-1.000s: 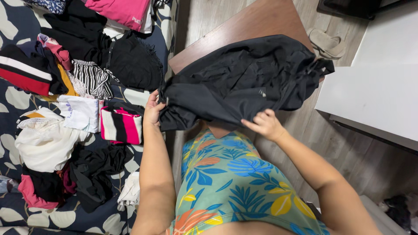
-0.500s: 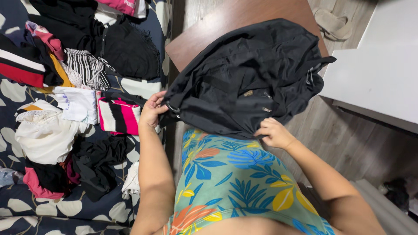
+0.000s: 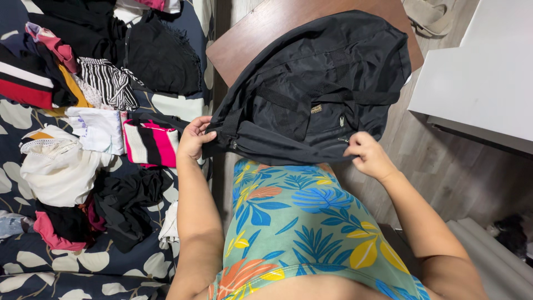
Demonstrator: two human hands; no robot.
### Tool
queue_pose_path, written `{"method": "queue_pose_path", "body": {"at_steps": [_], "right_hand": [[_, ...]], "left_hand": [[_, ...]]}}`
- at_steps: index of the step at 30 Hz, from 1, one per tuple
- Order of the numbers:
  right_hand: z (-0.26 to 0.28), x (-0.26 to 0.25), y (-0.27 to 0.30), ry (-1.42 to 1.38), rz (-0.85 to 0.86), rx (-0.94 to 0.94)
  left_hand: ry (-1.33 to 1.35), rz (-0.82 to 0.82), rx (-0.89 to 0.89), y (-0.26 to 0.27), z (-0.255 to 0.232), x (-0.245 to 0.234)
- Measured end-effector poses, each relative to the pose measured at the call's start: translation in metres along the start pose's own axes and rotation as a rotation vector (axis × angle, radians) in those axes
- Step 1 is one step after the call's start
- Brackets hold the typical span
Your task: The person folds a black jacket, a floral cloth, a white cloth, a striped shirt, and a black bag on a wooden table.
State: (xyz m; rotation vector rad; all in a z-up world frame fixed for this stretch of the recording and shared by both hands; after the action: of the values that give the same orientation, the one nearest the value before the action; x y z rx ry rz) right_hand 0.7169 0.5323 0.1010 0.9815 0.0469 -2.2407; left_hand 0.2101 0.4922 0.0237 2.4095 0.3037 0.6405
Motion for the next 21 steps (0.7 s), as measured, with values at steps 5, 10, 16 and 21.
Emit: {"method": "queue_pose_path", "body": {"at_steps": [5, 10, 16, 21], "right_hand": [[-0.034, -0.002, 0.000, -0.052, -0.135, 0.278], [-0.037, -0.083, -0.056, 0.205, -0.091, 0.166], [0.033, -0.164, -0.222, 0.577, -0.291, -0.319], [-0.014, -0.169, -0.225, 0.508, -0.608, -0.111]], "left_hand": [[0.029, -0.016, 0.035, 0.001, -0.008, -0.001], [0.044, 0.004, 0.043, -0.003, -0.010, -0.002], [0.198, -0.096, -0.003, -0.021, 0.034, -0.053], [0.142, -0.357, -0.052, -0.026, 0.061, -0.086]]}}
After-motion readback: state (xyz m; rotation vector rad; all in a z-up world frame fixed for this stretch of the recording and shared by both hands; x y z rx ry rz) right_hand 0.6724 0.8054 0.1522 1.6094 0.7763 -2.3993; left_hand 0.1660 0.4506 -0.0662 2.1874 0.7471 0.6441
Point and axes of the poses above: each hand's wrist, its own y-axis away from the middle knuckle, its own x-axis out of the palm, z = x × y, the point moved 8 cm from there along -y, towards the middle knuckle, and after that the axes turned 13 degrees about y, right-handed, at the moved point
